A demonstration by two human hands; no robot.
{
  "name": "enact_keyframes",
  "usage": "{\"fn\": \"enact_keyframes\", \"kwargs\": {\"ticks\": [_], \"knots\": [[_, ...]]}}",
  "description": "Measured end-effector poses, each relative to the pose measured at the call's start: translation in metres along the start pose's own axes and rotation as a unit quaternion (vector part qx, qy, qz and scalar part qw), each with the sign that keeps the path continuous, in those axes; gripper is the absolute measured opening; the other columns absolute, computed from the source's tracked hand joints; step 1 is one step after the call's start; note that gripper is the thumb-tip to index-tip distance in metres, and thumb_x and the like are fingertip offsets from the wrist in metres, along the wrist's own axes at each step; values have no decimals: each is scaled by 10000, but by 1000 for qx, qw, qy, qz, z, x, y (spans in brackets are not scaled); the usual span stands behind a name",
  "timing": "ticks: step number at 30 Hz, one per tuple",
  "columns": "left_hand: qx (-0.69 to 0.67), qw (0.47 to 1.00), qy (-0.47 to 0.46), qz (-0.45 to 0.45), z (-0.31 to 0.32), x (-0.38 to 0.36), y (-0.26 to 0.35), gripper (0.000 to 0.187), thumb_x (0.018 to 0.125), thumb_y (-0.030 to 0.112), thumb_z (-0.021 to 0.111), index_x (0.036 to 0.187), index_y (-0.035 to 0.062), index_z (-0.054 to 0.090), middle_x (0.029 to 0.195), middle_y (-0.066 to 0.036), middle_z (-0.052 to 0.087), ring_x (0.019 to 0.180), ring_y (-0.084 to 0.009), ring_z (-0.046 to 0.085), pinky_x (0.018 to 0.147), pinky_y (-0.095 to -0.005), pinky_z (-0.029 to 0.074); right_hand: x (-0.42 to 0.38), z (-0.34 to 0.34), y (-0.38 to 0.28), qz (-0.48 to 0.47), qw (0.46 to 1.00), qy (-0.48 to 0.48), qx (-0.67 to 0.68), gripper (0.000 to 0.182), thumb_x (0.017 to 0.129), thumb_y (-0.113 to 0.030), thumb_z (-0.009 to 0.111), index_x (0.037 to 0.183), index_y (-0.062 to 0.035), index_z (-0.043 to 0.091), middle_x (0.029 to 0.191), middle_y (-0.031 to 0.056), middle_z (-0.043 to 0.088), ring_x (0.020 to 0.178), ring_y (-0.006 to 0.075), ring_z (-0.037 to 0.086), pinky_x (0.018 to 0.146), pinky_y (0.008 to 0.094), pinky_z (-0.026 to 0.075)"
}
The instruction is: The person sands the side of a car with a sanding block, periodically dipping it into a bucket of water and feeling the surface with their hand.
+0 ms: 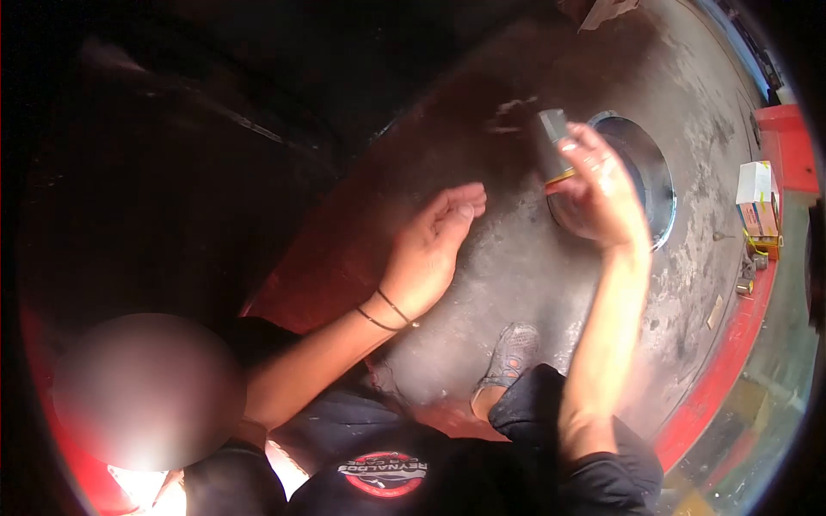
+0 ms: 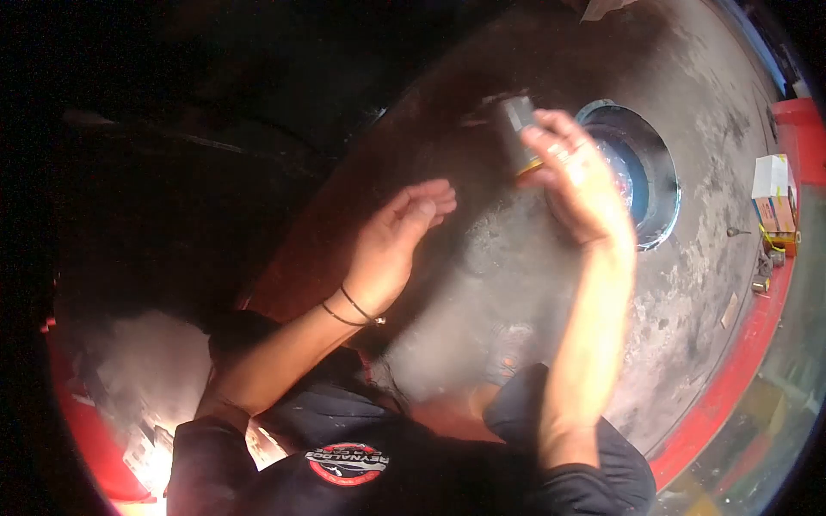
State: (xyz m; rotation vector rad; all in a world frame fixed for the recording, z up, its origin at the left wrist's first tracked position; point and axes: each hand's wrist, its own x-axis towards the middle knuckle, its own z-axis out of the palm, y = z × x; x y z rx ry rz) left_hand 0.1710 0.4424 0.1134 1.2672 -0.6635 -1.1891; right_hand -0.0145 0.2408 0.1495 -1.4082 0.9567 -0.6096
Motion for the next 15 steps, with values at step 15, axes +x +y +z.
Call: {"fn": "enact_keyframes", "kwargs": {"ticks": [15], "knots": [[-104, 985, 126, -52, -46, 36, -7, 425, 1168, 394, 639, 1358, 26, 731, 1183, -21, 749, 1071, -113, 674, 942, -301, 551, -30, 177, 51, -290, 886, 234, -276, 348, 947, -127, 794, 1289, -65, 776, 1417, 174, 702, 1258, 392, 662, 1101, 488, 514]]}}
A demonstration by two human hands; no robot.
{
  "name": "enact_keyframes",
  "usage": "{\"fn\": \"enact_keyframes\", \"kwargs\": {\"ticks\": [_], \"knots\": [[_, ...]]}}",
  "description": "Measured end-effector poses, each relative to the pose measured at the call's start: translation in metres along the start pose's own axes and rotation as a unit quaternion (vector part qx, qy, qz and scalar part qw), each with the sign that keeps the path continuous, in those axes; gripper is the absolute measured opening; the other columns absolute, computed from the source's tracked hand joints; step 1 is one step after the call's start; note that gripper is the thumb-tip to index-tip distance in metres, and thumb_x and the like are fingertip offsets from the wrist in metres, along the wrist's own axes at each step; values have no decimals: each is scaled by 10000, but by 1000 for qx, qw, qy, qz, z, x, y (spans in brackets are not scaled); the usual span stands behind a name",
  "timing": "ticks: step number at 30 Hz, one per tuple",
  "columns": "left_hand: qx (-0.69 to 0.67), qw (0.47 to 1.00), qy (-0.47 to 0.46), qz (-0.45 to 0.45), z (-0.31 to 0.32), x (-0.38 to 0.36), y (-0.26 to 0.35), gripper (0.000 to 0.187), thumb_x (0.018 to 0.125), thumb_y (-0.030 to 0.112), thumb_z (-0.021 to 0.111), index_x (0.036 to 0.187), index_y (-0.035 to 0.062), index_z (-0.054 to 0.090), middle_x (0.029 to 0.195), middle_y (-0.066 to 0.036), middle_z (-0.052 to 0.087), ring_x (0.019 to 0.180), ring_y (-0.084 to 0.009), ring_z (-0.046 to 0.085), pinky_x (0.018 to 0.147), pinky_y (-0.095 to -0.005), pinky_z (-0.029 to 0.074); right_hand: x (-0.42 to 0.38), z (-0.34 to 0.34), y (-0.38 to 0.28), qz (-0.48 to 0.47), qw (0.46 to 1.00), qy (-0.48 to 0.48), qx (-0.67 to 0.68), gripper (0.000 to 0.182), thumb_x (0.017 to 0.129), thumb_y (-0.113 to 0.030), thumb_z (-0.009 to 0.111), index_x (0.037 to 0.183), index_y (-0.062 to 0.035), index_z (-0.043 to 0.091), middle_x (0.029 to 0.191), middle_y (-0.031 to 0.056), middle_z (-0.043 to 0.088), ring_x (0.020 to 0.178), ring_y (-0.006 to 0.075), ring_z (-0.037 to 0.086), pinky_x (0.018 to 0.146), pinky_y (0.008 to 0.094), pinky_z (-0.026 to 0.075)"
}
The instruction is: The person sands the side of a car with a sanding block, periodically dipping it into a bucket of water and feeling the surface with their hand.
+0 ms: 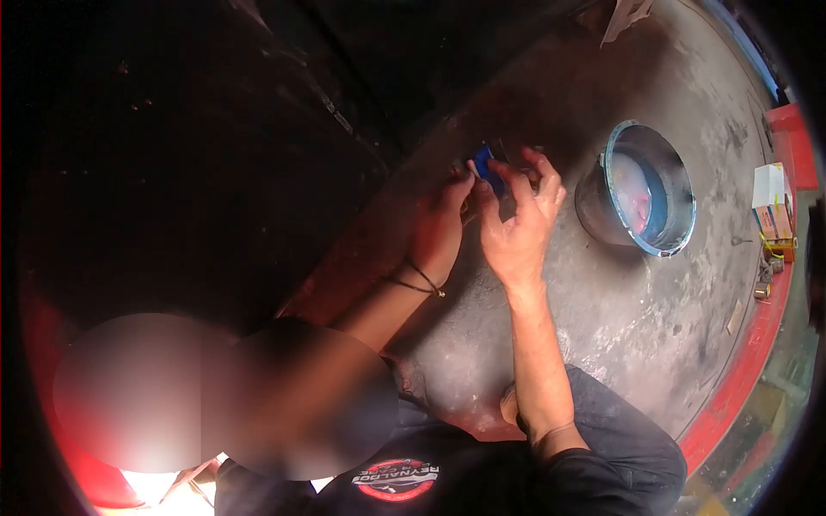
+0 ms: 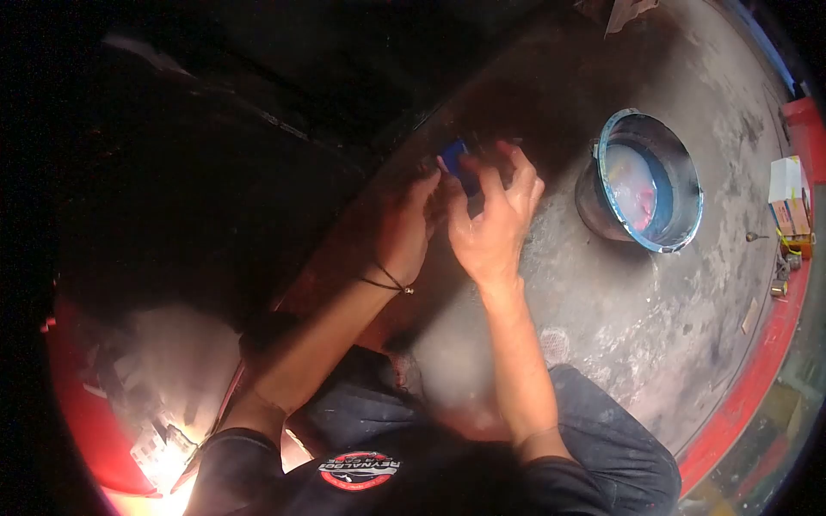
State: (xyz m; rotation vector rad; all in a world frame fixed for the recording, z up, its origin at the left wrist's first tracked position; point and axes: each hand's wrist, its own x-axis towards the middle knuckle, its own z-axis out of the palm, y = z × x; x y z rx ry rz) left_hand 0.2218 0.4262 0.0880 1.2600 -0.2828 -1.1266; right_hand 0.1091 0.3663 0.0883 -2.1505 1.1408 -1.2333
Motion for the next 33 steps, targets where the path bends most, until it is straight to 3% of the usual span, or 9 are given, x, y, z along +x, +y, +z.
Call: {"fn": "enact_keyframes", "kwargs": {"ticks": [5, 8, 13, 16, 20, 22, 25, 28, 33], "knots": [[206, 973, -29, 100, -12, -6, -3, 468, 1170, 403, 638, 1426, 19, 716, 1178, -33, 761, 1095, -121, 688, 943, -318, 551, 1, 2, 7, 38, 990, -71, 112, 371, 905, -113, 809, 1271, -66, 763, 1315, 168, 708, 1213, 399, 664, 1041, 480, 540], [43, 997, -19, 55, -14, -1, -4, 463, 1162, 418, 650, 1371, 12, 728, 1154, -50, 783, 1072, -118, 700, 910, -337, 547, -2, 8, 15, 92, 976, -109, 163, 392, 896, -97, 805, 1282, -68, 746, 1316, 169, 715, 1207, 403, 664, 1026, 474, 550], [164, 984, 1, 69, -40, 17, -19, 452, 1177, 375, 620, 1377, -19, 715, 1138, -77, 798, 1044, -143, 723, 939, -349, 569, 2, 9, 30, 54, 980, -150, 116, 442, 904, -101, 835, 1327, -68, 711, 1270, 150, 760, 1162, 360, 711, 1001, 444, 572], [253, 964, 1, 79, -50, 24, -29, 425, 1187, 325, 600, 1383, -35, 710, 1140, -79, 802, 1026, -149, 725, 966, -349, 579, -3, 14, 28, 221, 921, -135, 293, 463, 916, -139, 883, 1336, -70, 699, 1249, 127, 788, 1120, 283, 749, 952, 406, 590], [112, 989, 1, 99, -33, 14, -25, 353, 1192, 252, 594, 1348, -40, 719, 1150, -85, 803, 1042, -134, 711, 983, -337, 571, -6, 13, 24, 270, 840, -109, 458, 428, 940, -158, 900, 1305, -45, 707, 1231, 119, 799, 1083, 207, 759, 924, 363, 604], [97, 988, -10, 117, -24, 9, -16, 342, 1195, 218, 591, 1398, -31, 707, 1220, -88, 793, 1109, -128, 701, 1013, -325, 560, -8, 19, 24, 234, 860, -93, 444, 415, 950, -154, 895, 1299, -30, 707, 1230, 124, 797, 1082, 197, 757, 937, 357, 607], [154, 979, -29, 129, -32, 11, -16, 380, 1202, 202, 584, 1506, -12, 661, 1342, -91, 762, 1216, -131, 679, 1058, -318, 546, -8, 10, 27, 90, 983, -61, 149, 411, 966, -144, 888, 1306, -15, 697, 1228, 132, 795, 1097, 194, 759, 959, 355, 612], [252, 948, -77, 180, -46, 13, -19, 467, 1213, 226, 561, 1629, 14, 573, 1517, -99, 679, 1357, -148, 629, 1136, -323, 510, -13, 14, 18, 234, 893, -75, 376, 420, 965, -132, 886, 1316, -11, 689, 1240, 140, 791, 1115, 206, 762, 976, 366, 612], [3, 992, -125, 35, -23, 0, 1, 545, 1245, 273, 419, 1748, 63, 418, 1748, -79, 467, 1576, -207, 488, 1283, -374, 427, -27, 33, 16, 225, 885, -37, 405, 426, 952, -117, 894, 1308, -1, 690, 1262, 142, 770, 1132, 226, 762, 985, 370, 612]]}}
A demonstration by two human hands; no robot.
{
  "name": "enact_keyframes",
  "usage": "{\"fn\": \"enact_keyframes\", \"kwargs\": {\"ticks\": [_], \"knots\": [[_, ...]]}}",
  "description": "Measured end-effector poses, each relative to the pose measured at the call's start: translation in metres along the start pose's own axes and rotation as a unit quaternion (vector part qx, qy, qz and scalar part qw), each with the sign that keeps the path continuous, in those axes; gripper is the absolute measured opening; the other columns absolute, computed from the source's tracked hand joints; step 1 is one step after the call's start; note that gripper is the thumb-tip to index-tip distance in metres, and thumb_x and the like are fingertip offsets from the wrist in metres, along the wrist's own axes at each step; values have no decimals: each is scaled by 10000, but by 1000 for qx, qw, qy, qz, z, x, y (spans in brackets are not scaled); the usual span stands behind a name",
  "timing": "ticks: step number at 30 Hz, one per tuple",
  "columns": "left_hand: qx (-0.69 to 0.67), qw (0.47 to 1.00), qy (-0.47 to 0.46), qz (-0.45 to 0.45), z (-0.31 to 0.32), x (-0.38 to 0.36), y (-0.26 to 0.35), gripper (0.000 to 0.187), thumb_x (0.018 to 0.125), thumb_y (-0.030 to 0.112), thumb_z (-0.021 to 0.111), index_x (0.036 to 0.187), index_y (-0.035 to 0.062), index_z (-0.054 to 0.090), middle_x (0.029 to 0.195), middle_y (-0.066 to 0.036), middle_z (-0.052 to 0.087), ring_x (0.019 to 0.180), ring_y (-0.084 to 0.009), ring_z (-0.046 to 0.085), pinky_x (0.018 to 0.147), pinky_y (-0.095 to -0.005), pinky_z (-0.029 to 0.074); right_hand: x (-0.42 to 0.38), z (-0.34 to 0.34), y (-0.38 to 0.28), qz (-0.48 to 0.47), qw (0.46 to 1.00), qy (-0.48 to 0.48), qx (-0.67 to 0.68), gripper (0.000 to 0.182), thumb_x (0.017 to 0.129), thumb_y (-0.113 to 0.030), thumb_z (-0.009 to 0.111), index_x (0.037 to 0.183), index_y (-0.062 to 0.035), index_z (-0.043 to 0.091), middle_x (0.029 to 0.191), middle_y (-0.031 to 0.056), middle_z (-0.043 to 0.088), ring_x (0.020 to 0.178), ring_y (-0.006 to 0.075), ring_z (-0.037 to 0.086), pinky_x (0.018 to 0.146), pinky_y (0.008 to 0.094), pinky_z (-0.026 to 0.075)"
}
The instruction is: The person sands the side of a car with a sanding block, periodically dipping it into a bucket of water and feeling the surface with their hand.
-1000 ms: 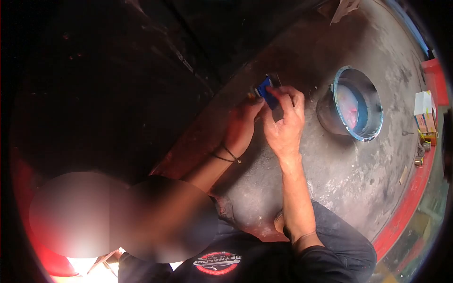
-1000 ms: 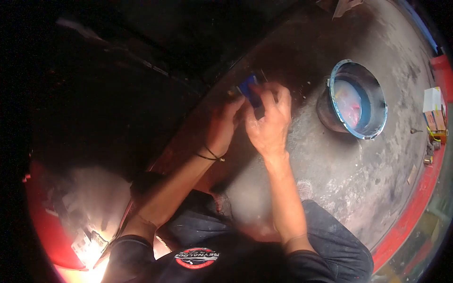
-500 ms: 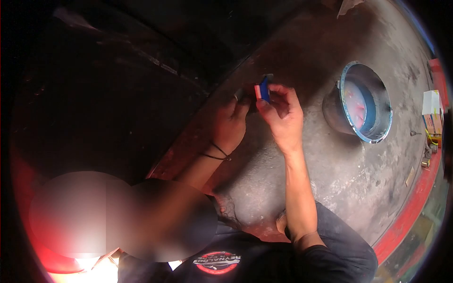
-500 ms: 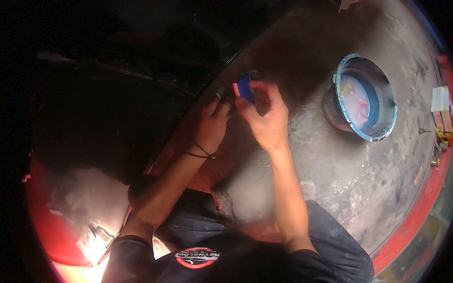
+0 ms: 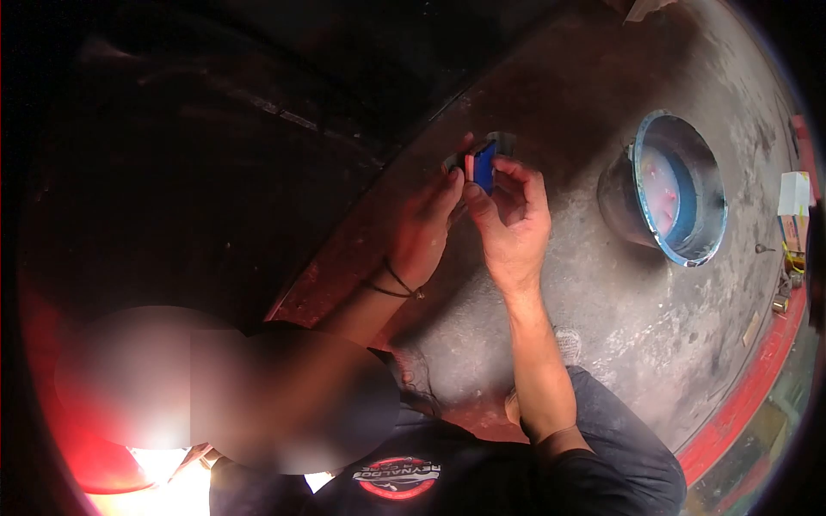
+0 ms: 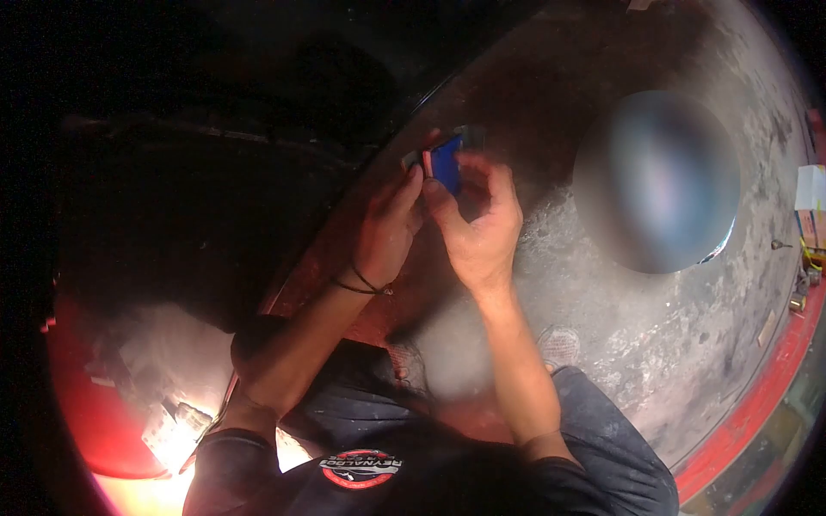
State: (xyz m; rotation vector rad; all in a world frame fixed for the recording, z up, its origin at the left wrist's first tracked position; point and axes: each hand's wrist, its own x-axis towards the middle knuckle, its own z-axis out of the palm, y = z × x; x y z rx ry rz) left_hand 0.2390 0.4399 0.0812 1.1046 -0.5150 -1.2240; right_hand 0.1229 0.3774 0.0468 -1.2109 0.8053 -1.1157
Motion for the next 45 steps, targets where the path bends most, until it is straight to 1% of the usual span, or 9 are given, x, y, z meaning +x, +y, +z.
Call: {"fn": "enact_keyframes", "kwargs": {"ticks": [11, 17, 20, 23, 26, 29, 34, 38, 45], "knots": [[82, 996, -41, 16, -6, 1, 7, 619, 1258, 360, 420, 1734, -35, 399, 1784, -148, 443, 1653, -228, 396, 1359, -361, 287, -3, -3, -1, -31, 997, -26, -60, 443, 964, 41, 851, 1353, 7, 642, 1439, 112, 659, 1289, 208, 669, 1100, 378, 584], [90, 995, -40, 13, -7, 0, 4, 645, 1254, 383, 438, 1733, -46, 394, 1789, -151, 436, 1657, -233, 393, 1361, -362, 285, -6, 0, 4, -28, 999, 13, -35, 415, 933, -101, 915, 1275, 6, 706, 1341, 135, 719, 1198, 240, 738, 986, 381, 630], [97, 995, -36, 0, -8, -1, 4, 640, 1252, 385, 447, 1735, -32, 401, 1790, -118, 442, 1639, -210, 416, 1349, -360, 310, -7, 1, 10, -31, 999, 10, -13, 421, 949, -124, 919, 1287, 13, 709, 1373, 142, 717, 1211, 242, 734, 985, 385, 628], [-47, 995, -47, -68, -22, 4, -3, 631, 1245, 455, 438, 1760, 92, 423, 1756, -67, 464, 1588, -199, 458, 1312, -406, 375, -9, 0, 14, 13, 1000, 12, 4, 425, 964, -148, 920, 1295, 22, 716, 1396, 151, 716, 1221, 244, 733, 1011, 387, 618], [-13, 993, -78, -88, -38, 10, 2, 622, 1241, 453, 451, 1758, 106, 431, 1752, -75, 476, 1584, -201, 471, 1313, -414, 384, -11, -1, 26, 34, 999, -4, 33, 438, 968, -174, 925, 1303, 28, 728, 1429, 171, 702, 1249, 256, 727, 1053, 401, 603], [66, 992, -45, -99, -34, 3, 10, 573, 1225, 350, 557, 1695, 26, 512, 1710, -43, 539, 1484, -125, 558, 1217, -330, 479, -16, -1, 24, 47, 996, -24, 68, 382, 1012, -111, 883, 1314, 44, 709, 1536, 168, 638, 1376, 268, 661, 1144, 430, 567], [160, 984, -29, -76, -38, 3, 11, 545, 1192, 297, 632, 1646, 4, 562, 1601, -97, 624, 1430, -154, 599, 1189, -333, 503, -14, -7, 6, -99, 956, -15, -274, 418, 973, -211, 937, 1249, 58, 775, 1539, 172, 639, 1342, 245, 672, 1141, 436, 556], [102, 986, -83, -101, -47, 3, 10, 447, 1171, 263, 661, 1564, 50, 640, 1482, -77, 685, 1373, -195, 638, 1185, -381, 517, -3, -18, 5, 121, 986, -96, -59, 584, 881, -370, 987, 1261, 39, 814, 1433, 236, 726, 1360, 296, 664, 1233, 453, 455], [-14, 992, -31, -124, -46, 5, 4, 367, 1162, 204, 663, 1481, 22, 665, 1422, -69, 691, 1324, -173, 643, 1153, -361, 518, 1, -26, -7, 196, 971, -135, -2, 645, 853, -360, 1005, 1297, 57, 794, 1229, 167, 825, 1109, 231, 769, 1004, 389, 594]]}}
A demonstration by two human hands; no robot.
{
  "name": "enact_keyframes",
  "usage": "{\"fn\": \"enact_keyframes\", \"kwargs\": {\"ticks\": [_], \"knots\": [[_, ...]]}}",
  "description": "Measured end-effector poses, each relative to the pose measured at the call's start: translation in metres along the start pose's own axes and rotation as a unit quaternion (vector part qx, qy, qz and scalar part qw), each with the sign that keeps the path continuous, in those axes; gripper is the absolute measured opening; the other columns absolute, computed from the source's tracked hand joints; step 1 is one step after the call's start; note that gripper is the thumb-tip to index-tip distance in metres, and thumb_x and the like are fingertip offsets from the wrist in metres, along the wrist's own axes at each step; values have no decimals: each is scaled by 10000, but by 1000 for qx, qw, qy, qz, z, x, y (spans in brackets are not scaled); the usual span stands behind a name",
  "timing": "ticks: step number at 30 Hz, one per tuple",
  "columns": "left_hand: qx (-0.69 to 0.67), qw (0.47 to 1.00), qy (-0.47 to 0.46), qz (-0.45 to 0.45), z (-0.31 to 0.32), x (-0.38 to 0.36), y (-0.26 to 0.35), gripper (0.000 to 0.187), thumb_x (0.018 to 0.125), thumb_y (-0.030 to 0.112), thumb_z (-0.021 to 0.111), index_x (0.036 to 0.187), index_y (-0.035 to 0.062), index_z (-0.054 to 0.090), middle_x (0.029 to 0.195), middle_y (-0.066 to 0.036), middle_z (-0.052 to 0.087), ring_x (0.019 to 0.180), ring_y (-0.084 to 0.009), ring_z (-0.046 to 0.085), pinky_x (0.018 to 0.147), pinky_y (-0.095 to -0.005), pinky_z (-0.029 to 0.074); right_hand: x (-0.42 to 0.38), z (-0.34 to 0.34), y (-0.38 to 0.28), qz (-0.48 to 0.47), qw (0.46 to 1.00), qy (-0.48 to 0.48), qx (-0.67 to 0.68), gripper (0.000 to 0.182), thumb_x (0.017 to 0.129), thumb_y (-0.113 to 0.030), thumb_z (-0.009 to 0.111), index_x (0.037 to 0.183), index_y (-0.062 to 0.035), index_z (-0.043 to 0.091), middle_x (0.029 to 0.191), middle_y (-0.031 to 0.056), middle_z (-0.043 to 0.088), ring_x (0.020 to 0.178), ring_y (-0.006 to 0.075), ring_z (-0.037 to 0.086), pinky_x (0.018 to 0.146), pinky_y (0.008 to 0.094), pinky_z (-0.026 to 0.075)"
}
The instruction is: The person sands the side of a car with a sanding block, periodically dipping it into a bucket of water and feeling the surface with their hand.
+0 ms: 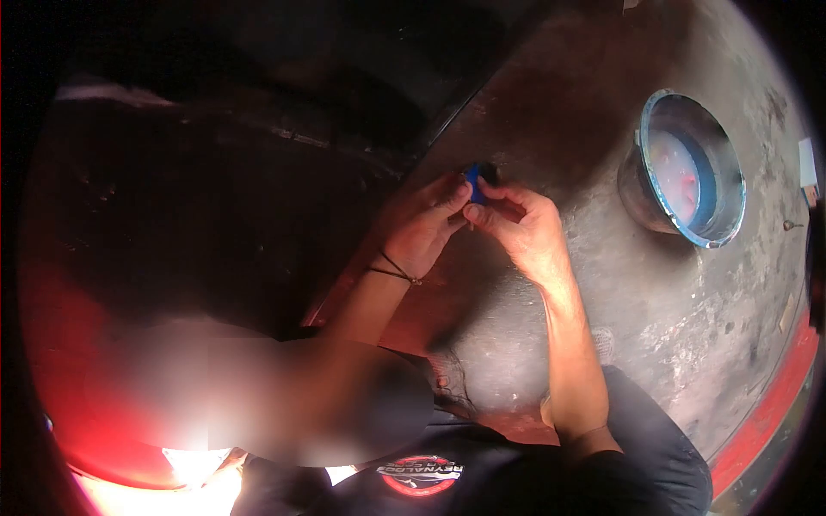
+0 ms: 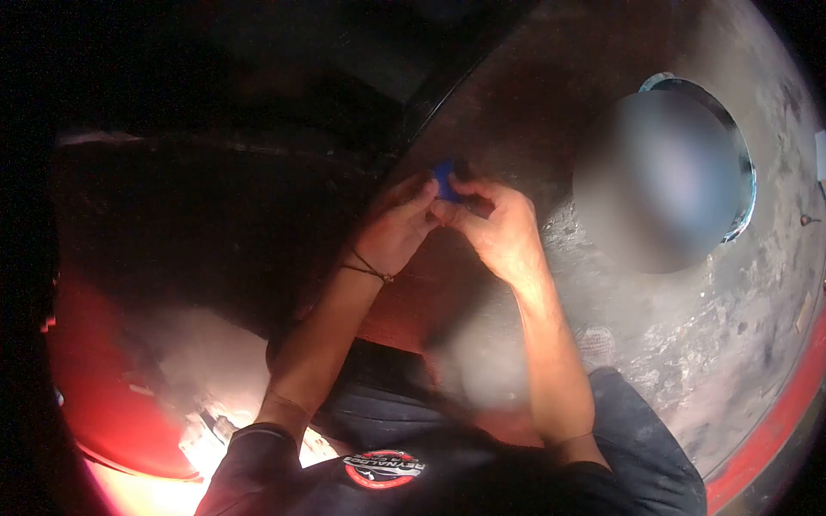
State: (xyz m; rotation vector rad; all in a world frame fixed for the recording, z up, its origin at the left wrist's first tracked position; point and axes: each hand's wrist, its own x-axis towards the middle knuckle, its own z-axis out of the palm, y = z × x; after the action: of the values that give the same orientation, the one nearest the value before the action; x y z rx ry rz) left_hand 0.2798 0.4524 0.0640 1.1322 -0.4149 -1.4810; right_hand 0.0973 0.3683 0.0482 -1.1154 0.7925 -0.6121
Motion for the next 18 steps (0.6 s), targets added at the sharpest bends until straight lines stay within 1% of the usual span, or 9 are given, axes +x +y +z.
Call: {"fn": "enact_keyframes", "kwargs": {"ticks": [2, 5, 6, 9, 12, 14, 15, 17, 18], "knots": [[-51, 999, 3, 8, 3, 1, 0, 350, 1164, 206, 657, 1465, 27, 673, 1397, -57, 700, 1286, -162, 651, 1127, -360, 525, 0, 9, 0, -18, 999, 26, 9, 669, 842, -362, 1012, 1316, 54, 789, 1244, 166, 822, 1083, 224, 773, 978, 375, 602], [-79, 996, -9, 29, 13, 2, 7, 328, 1162, 212, 658, 1439, 39, 689, 1366, -33, 720, 1257, -151, 668, 1117, -363, 524, -4, 17, -14, -68, 994, 28, -81, 530, 940, -148, 960, 1364, 73, 732, 1223, 106, 801, 1136, 164, 753, 993, 329, 607], [-71, 997, -7, 27, 12, 2, 8, 335, 1160, 223, 662, 1442, 44, 690, 1366, -32, 720, 1267, -150, 666, 1125, -365, 517, -1, 18, -10, -96, 991, 27, -89, 495, 951, -144, 951, 1346, 63, 736, 1259, 96, 786, 1156, 163, 743, 994, 322, 608], [-56, 998, -9, 20, 1, 1, 8, 356, 1157, 253, 667, 1456, 61, 687, 1385, -32, 714, 1312, -151, 650, 1153, -376, 495, 0, 24, -9, -47, 997, 22, -49, 476, 955, -145, 949, 1327, 54, 730, 1264, 102, 781, 1183, 158, 729, 993, 323, 609], [-62, 998, -18, 9, -10, 1, 5, 386, 1168, 285, 649, 1492, 79, 671, 1455, -40, 686, 1384, -165, 618, 1184, -396, 476, 3, 25, -4, -44, 998, 18, -38, 451, 974, -126, 929, 1329, 46, 710, 1285, 108, 778, 1193, 148, 721, 990, 325, 611], [-52, 999, 2, 8, -15, 1, 0, 388, 1165, 283, 649, 1493, 78, 672, 1457, -44, 686, 1386, -169, 617, 1186, -399, 476, 14, 40, 3, -63, 992, 107, 13, 459, 989, -132, 916, 1353, 36, 693, 1264, 101, 772, 1152, 131, 718, 974, 316, 610], [-9, 1000, 22, 4, -16, 1, -7, 389, 1163, 282, 649, 1493, 78, 672, 1458, -46, 686, 1388, -171, 617, 1187, -401, 475, 24, 50, 5, -74, 985, 151, 38, 463, 996, -135, 909, 1366, 31, 685, 1254, 97, 769, 1131, 123, 717, 965, 312, 610], [151, 987, 49, -30, -21, -4, -31, 391, 1160, 281, 649, 1493, 78, 673, 1460, -50, 686, 1390, -174, 617, 1189, -404, 475, 54, 74, -5, -133, 939, 257, 188, 494, 998, -183, 905, 1393, 12, 684, 1247, 114, 763, 1075, 177, 738, 945, 340, 605], [264, 962, 31, -55, -25, -10, -48, 392, 1159, 280, 650, 1494, 78, 673, 1461, -51, 686, 1391, -176, 617, 1190, -405, 475, 69, 85, -12, -166, 899, 311, 262, 509, 998, -208, 902, 1407, 3, 683, 1244, 122, 760, 1047, 204, 749, 935, 353, 603]]}}
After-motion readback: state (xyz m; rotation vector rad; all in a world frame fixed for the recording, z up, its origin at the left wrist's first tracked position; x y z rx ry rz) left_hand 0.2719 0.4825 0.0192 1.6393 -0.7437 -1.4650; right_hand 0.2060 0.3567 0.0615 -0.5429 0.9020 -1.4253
